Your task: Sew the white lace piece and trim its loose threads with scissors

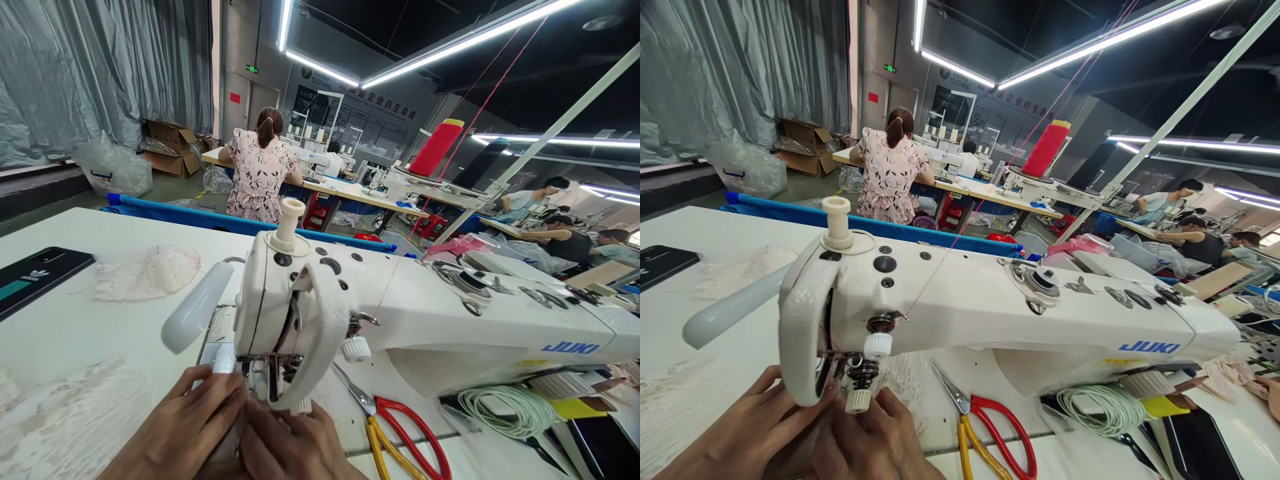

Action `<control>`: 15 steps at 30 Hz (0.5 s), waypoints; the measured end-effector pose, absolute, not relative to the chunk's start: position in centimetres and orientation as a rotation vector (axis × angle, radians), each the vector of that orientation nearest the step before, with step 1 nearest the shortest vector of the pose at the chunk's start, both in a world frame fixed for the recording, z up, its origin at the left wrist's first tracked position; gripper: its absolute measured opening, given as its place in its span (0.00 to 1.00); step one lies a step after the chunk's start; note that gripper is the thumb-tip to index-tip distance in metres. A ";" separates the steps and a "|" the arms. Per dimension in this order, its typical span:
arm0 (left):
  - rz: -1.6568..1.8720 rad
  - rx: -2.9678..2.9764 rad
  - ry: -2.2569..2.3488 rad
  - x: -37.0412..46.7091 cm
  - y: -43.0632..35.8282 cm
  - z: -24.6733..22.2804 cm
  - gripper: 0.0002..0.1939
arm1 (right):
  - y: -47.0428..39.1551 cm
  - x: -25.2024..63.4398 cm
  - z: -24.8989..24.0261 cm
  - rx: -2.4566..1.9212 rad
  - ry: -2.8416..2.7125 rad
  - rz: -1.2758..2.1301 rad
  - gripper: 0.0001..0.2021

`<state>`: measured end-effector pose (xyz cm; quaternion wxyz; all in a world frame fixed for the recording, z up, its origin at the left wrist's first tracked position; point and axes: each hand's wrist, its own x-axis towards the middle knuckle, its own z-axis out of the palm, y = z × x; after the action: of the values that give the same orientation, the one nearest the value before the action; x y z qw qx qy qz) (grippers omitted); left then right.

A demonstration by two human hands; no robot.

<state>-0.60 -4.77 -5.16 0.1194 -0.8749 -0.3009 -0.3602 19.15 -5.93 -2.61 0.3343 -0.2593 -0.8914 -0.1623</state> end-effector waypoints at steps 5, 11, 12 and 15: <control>-1.016 -2.550 -0.876 -0.6 -4.7 -5.3 0.17 | -6.1 19.3 -2.8 -0.728 -2.379 -0.416 0.24; -1.067 -2.521 -0.888 -0.3 -4.5 -5.4 0.14 | -5.7 19.7 -3.0 -0.724 -2.263 -0.301 0.27; -1.078 -2.534 -0.891 -0.3 -4.5 -5.4 0.15 | -5.5 19.8 -3.1 -0.725 -2.242 -0.304 0.28; -1.129 -2.537 -0.902 -0.1 -4.5 -5.3 0.15 | -5.0 19.8 -3.6 -0.744 -2.197 -0.347 0.31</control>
<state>-0.14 -4.50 -5.32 0.1106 -0.8635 -0.3072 -0.3844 19.85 -5.01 -3.58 0.3879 -0.2924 -0.8634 -0.1363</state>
